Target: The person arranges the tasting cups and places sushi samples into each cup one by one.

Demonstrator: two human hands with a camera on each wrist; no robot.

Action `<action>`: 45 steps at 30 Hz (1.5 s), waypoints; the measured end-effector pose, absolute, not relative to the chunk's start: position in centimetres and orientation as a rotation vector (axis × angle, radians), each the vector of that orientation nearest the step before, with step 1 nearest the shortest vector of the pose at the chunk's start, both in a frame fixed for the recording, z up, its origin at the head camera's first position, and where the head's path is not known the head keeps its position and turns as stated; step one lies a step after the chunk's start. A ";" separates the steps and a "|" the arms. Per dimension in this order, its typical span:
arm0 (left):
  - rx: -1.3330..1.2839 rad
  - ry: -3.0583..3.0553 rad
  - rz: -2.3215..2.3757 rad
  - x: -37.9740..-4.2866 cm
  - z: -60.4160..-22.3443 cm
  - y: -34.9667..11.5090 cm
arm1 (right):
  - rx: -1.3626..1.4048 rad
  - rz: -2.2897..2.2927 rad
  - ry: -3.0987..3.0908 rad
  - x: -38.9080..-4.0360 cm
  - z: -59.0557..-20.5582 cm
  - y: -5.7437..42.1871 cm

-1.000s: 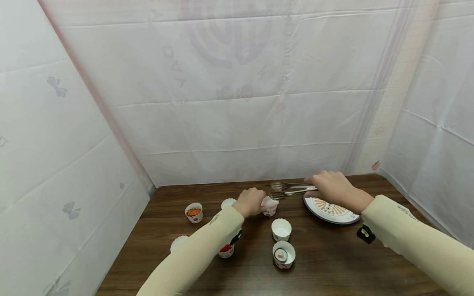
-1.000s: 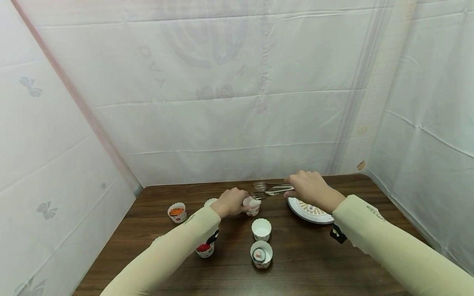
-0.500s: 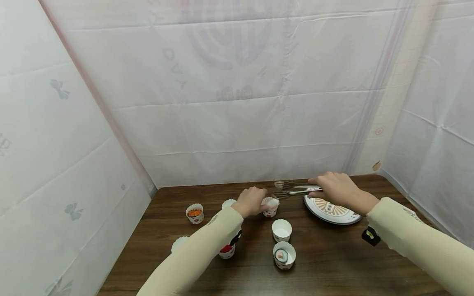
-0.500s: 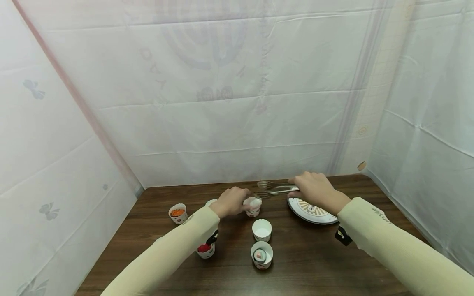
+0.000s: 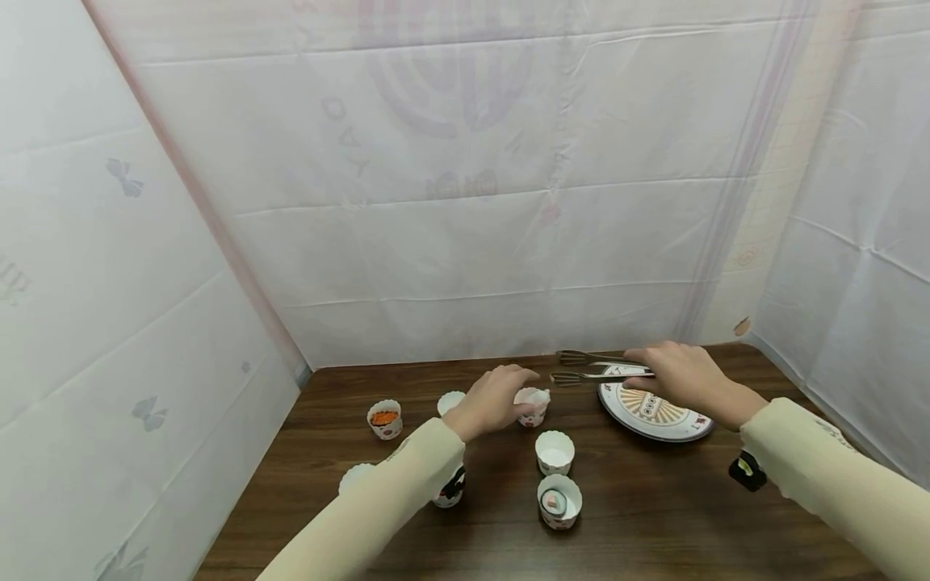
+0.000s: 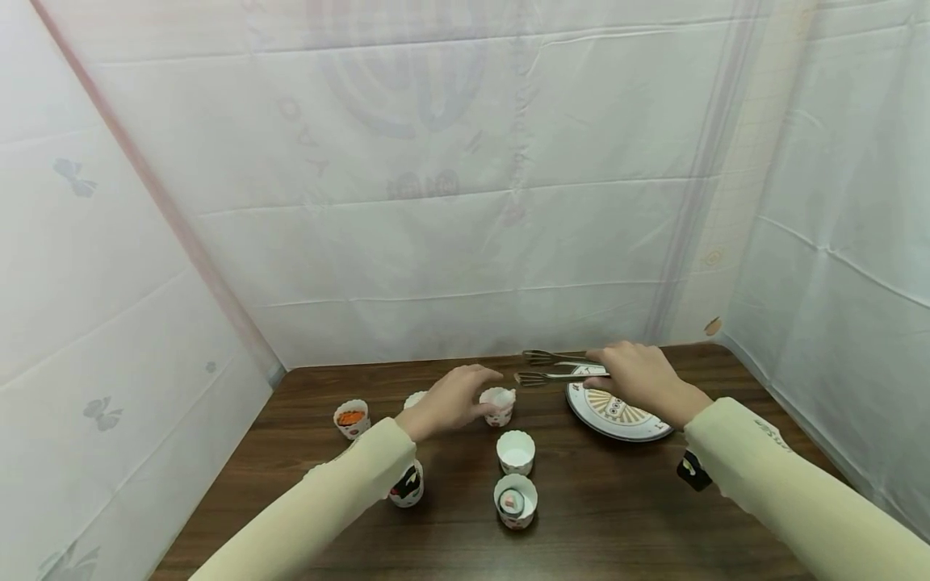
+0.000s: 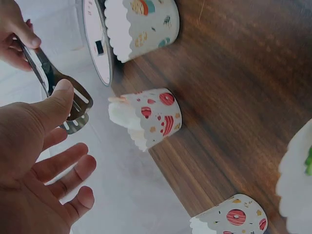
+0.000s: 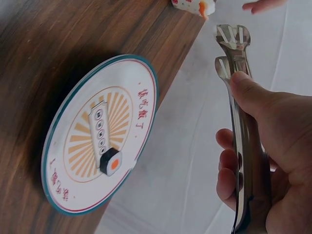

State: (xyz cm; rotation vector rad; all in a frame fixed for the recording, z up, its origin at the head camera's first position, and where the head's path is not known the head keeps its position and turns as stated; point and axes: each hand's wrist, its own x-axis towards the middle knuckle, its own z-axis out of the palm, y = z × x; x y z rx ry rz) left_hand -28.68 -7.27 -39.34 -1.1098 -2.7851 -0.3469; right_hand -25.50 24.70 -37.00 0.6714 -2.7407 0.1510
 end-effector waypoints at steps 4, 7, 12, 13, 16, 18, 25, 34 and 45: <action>-1.162 -2.778 -0.433 -28.0 -39.7 -7.5 | 0.656 0.157 -2.725 -25.7 -37.4 25.4; -1.207 -2.794 -0.468 -27.6 -40.0 -7.6 | 0.637 0.170 -2.733 -25.8 -37.7 26.1; -1.280 -2.813 -0.436 -27.1 -40.7 -7.5 | 0.600 0.168 -2.752 -26.0 -38.5 27.3; -1.289 -2.814 -0.434 -27.0 -40.9 -7.5 | 0.595 0.167 -2.755 -26.0 -38.6 27.5; -1.311 -2.815 -0.408 -26.7 -41.4 -7.3 | 0.578 0.168 -2.770 -26.0 -39.0 28.1; -1.328 -2.799 -0.389 -26.5 -41.7 -7.1 | 0.561 0.175 -2.777 -26.1 -39.2 28.5; -1.354 -2.753 -0.313 -26.2 -42.6 -6.7 | 0.497 0.191 -2.803 -26.4 -40.0 30.2; -1.361 -2.748 -0.279 -25.9 -42.9 -6.4 | 0.420 0.199 -2.849 -26.9 -40.5 31.8; -1.344 -2.741 -0.253 -25.9 -43.2 -6.1 | 0.352 0.200 -2.886 -26.9 -41.2 33.2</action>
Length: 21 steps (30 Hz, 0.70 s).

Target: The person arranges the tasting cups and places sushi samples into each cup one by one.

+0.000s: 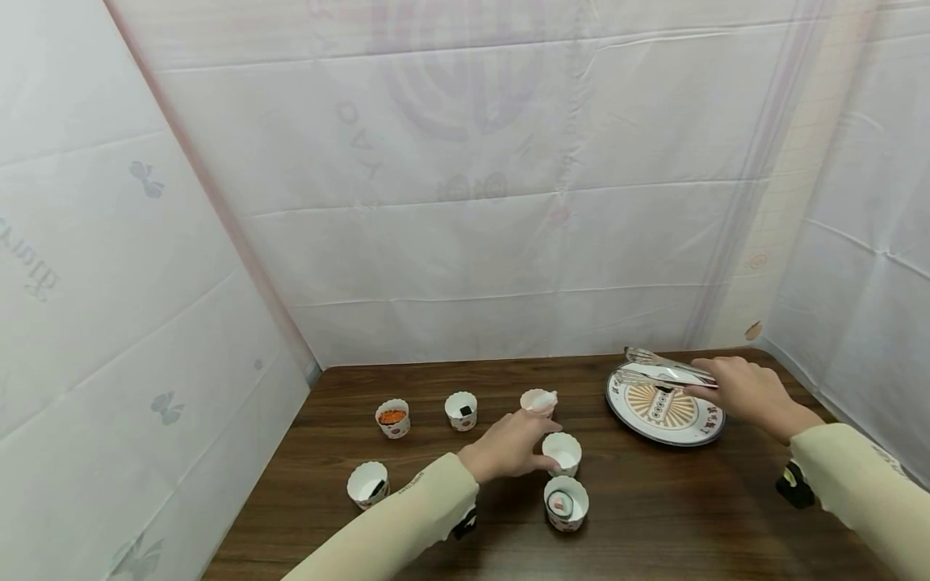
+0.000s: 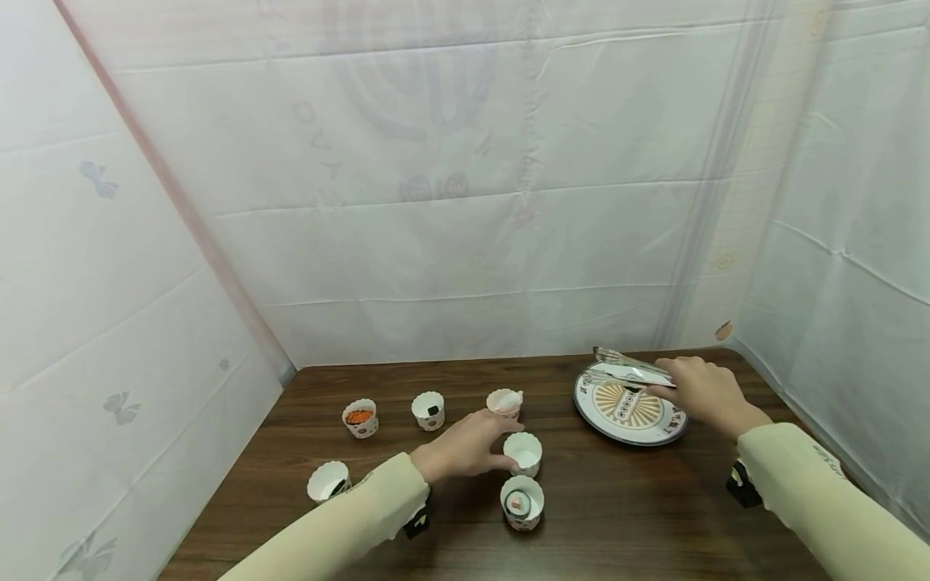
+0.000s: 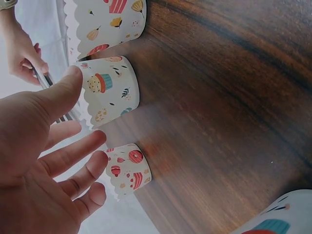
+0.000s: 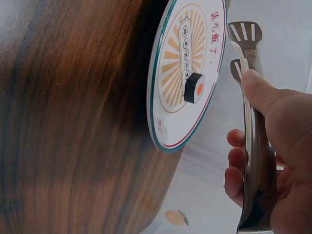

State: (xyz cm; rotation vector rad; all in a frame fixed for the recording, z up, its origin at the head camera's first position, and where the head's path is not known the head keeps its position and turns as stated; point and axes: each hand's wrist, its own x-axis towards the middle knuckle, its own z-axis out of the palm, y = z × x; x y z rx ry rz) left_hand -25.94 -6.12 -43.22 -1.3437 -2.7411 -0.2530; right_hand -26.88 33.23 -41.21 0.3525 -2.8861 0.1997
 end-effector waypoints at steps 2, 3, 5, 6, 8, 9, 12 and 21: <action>-1.332 -2.746 -0.249 -26.0 -43.3 -6.1 | 0.348 0.195 -2.885 -26.9 -41.3 33.4; -1.326 -2.750 -0.248 -26.0 -43.3 -6.1 | 0.346 0.195 -2.885 -26.9 -41.3 33.5; -1.315 -2.761 -0.253 -26.0 -43.4 -6.1 | 0.341 0.190 -2.881 -26.9 -41.4 33.6; -1.310 -2.767 -0.257 -26.0 -43.4 -6.1 | 0.337 0.190 -2.881 -26.9 -41.4 33.7; -1.303 -2.776 -0.262 -26.1 -43.5 -6.1 | 0.328 0.188 -2.881 -26.8 -41.5 33.8; -1.303 -2.779 -0.266 -26.1 -43.5 -6.1 | 0.324 0.187 -2.881 -26.8 -41.6 33.8; -1.300 -2.784 -0.268 -26.1 -43.5 -6.0 | 0.317 0.188 -2.883 -26.6 -41.8 34.0; -1.290 -2.771 -0.242 -26.0 -43.3 -6.0 | 0.290 0.194 -2.920 -26.2 -42.3 34.8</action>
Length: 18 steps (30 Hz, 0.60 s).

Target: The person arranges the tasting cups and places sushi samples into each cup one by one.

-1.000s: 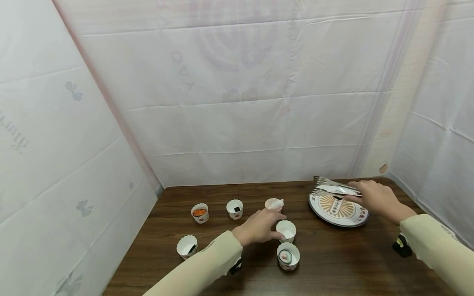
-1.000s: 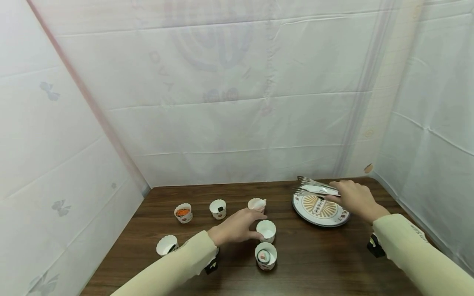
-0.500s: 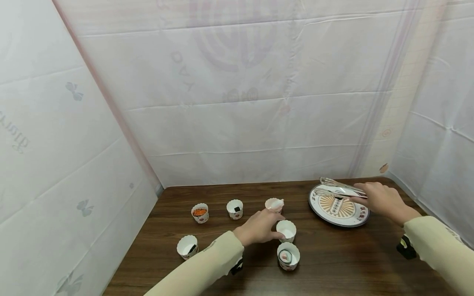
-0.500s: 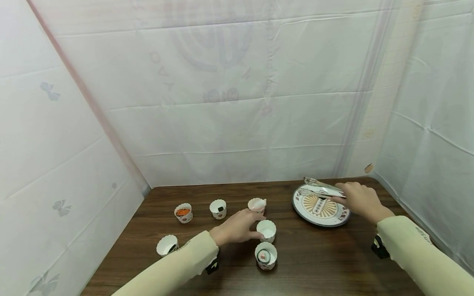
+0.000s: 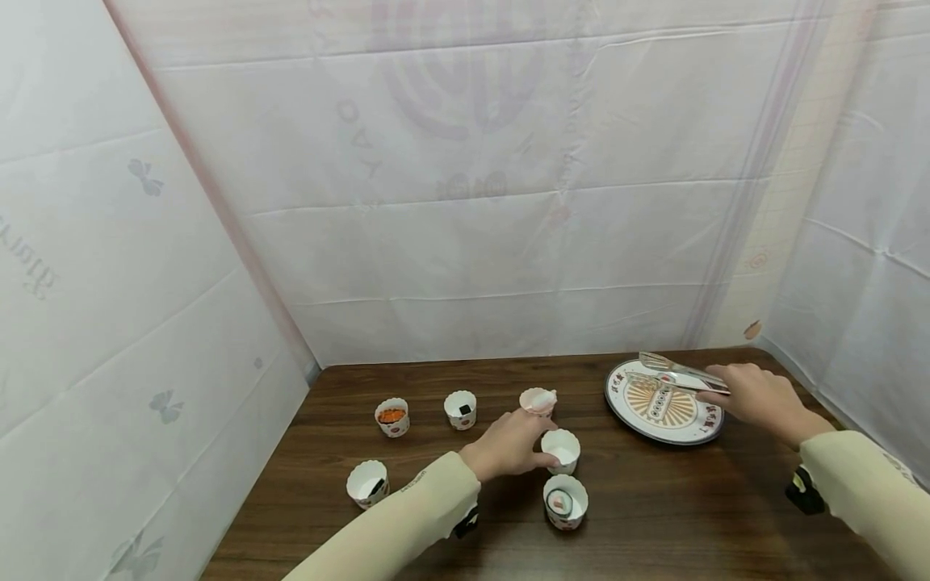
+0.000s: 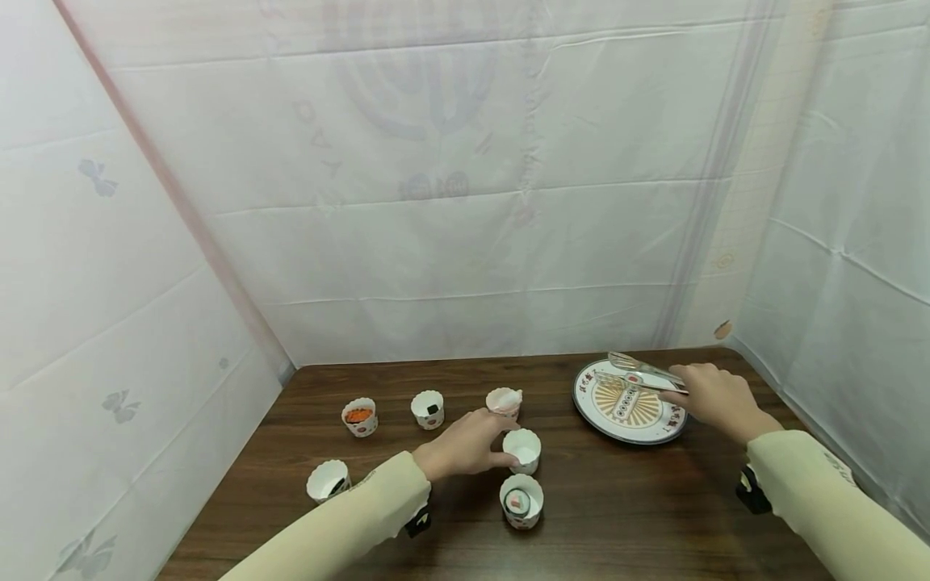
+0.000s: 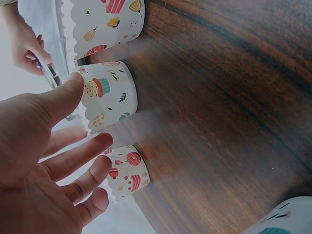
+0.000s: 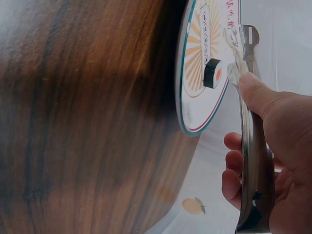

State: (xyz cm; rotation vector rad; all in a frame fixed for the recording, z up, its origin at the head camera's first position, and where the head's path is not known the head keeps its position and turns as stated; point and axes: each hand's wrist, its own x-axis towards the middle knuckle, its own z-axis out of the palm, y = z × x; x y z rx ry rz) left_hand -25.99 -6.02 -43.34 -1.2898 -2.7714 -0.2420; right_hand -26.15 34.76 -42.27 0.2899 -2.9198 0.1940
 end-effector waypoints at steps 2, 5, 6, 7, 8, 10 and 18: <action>-1.287 -2.763 -0.243 -25.9 -43.3 -6.0 | 0.277 0.199 -2.933 -26.0 -42.4 35.0; -1.283 -2.759 -0.251 -25.9 -43.4 -6.0 | 0.257 0.208 -2.945 -25.9 -42.7 35.4; -1.281 -2.761 -0.251 -25.9 -43.4 -6.0 | 0.254 0.209 -2.944 -25.8 -42.8 35.5; -1.279 -2.762 -0.253 -25.8 -43.4 -6.0 | 0.252 0.210 -2.942 -25.8 -42.9 35.6; -1.276 -2.764 -0.252 -25.8 -43.5 -6.0 | 0.247 0.212 -2.940 -25.7 -43.0 35.8; -1.270 -2.766 -0.253 -25.8 -43.5 -6.0 | 0.242 0.215 -2.935 -25.6 -43.1 36.0; -1.263 -2.772 -0.254 -25.9 -43.5 -6.0 | 0.206 0.218 -2.942 -25.3 -43.3 36.8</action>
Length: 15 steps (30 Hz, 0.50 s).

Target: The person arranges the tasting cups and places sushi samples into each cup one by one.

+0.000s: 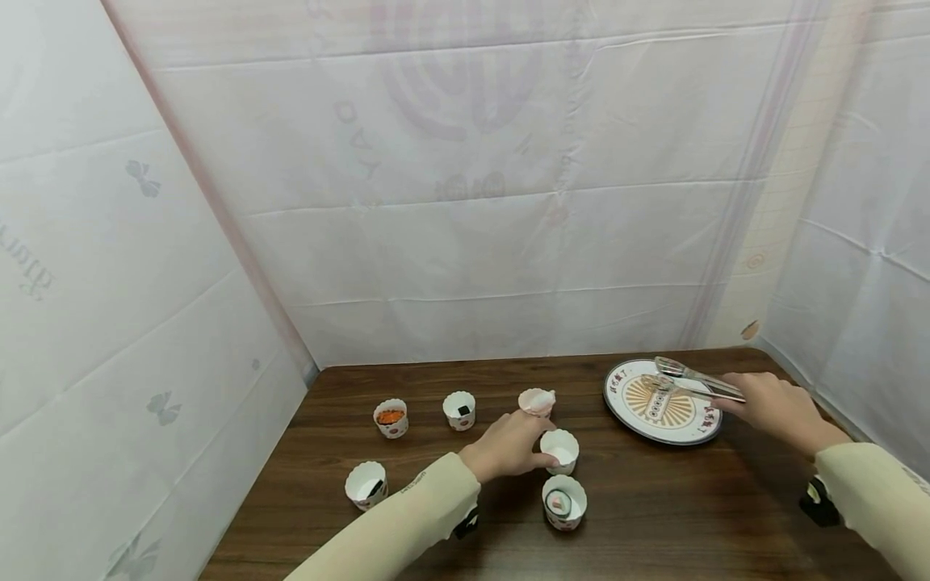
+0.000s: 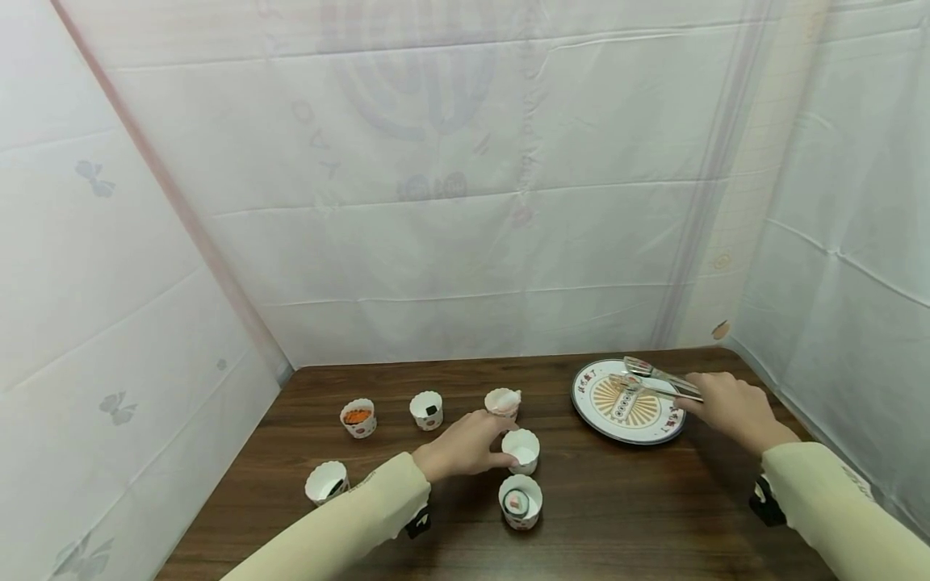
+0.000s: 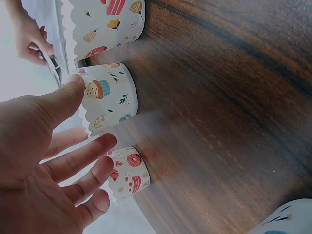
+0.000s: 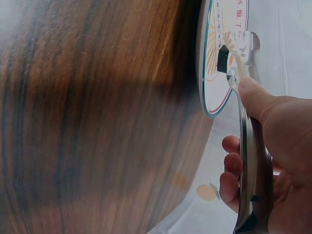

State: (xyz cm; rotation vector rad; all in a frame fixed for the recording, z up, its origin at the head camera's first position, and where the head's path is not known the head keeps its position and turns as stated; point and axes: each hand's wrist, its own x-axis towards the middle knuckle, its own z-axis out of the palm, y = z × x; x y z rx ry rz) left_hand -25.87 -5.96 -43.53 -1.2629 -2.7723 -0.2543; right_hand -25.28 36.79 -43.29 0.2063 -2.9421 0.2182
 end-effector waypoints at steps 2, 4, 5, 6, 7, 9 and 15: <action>-1.265 -2.775 -0.256 -25.9 -43.5 -6.0 | 0.199 0.221 -2.949 -25.2 -43.3 36.9; -1.263 -2.780 -0.256 -25.9 -43.5 -6.0 | 0.187 0.225 -2.953 -25.1 -43.4 37.1; -1.262 -2.782 -0.256 -25.9 -43.5 -6.0 | 0.185 0.225 -2.955 -25.1 -43.4 37.2; -1.261 -2.783 -0.259 -25.9 -43.4 -6.0 | 0.181 0.225 -2.957 -25.1 -43.4 37.2; -1.260 -2.786 -0.260 -25.9 -43.4 -6.0 | 0.177 0.224 -2.957 -25.1 -43.5 37.3; -1.258 -2.789 -0.255 -25.9 -43.4 -6.0 | 0.172 0.220 -2.955 -25.0 -43.6 37.4; -1.250 -2.799 -0.248 -25.9 -43.4 -5.9 | 0.170 0.235 -2.944 -24.9 -43.7 37.3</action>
